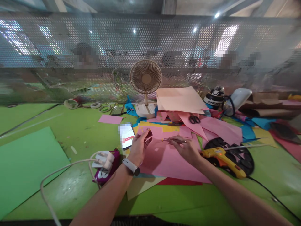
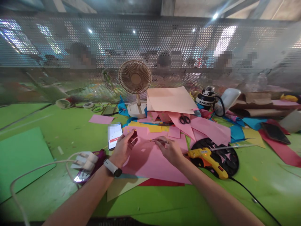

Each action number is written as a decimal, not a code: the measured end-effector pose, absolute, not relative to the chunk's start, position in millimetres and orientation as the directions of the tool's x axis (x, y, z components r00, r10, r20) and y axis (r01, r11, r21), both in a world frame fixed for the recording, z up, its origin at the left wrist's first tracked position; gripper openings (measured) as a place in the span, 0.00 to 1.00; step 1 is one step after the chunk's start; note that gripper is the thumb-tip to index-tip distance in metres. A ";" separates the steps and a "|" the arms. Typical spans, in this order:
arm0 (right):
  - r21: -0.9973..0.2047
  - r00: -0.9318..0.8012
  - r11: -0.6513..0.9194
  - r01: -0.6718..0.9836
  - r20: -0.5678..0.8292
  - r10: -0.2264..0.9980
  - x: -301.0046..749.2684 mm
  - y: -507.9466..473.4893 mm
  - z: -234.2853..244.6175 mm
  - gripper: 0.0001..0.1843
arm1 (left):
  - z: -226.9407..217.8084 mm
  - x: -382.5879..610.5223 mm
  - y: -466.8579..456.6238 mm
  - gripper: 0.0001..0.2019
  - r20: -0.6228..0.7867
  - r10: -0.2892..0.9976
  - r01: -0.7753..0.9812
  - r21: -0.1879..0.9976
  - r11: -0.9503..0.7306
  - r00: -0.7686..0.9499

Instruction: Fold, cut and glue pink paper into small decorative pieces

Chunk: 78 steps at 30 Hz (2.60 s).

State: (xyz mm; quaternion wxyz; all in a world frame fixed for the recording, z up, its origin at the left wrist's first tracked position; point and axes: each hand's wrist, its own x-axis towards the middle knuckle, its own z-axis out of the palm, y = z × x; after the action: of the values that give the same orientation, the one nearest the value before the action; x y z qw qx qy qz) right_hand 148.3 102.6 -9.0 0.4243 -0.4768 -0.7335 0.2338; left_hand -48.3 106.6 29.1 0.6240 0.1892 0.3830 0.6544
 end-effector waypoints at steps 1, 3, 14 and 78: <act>-0.720 -0.194 0.450 0.528 0.414 0.889 149.3 102.7 -11.0 0.12 | 28.9 -48.3 106.8 0.09 -0.228 0.962 -0.671 0.738 0.071 -0.149; -0.665 -0.211 0.484 0.568 0.451 0.867 150.6 102.4 -12.4 0.12 | 28.5 -48.4 107.2 0.10 -0.224 0.963 -0.669 0.740 0.070 -0.147; -0.393 -0.388 0.648 0.653 0.562 0.731 146.0 94.4 -1.5 0.14 | 25.4 -49.1 107.7 0.09 -0.203 0.970 -0.655 0.753 0.068 -0.134; -0.793 -0.151 0.421 0.440 0.397 0.905 149.0 109.9 4.1 0.13 | 25.6 -49.3 108.5 0.09 -0.225 0.965 -0.663 0.744 0.081 -0.135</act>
State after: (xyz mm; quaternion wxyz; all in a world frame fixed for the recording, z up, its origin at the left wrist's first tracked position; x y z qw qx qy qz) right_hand 149.0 109.9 4.1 0.4496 -0.4716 -0.7131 0.2589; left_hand -49.3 108.5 25.6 0.6275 0.1971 0.3828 0.6487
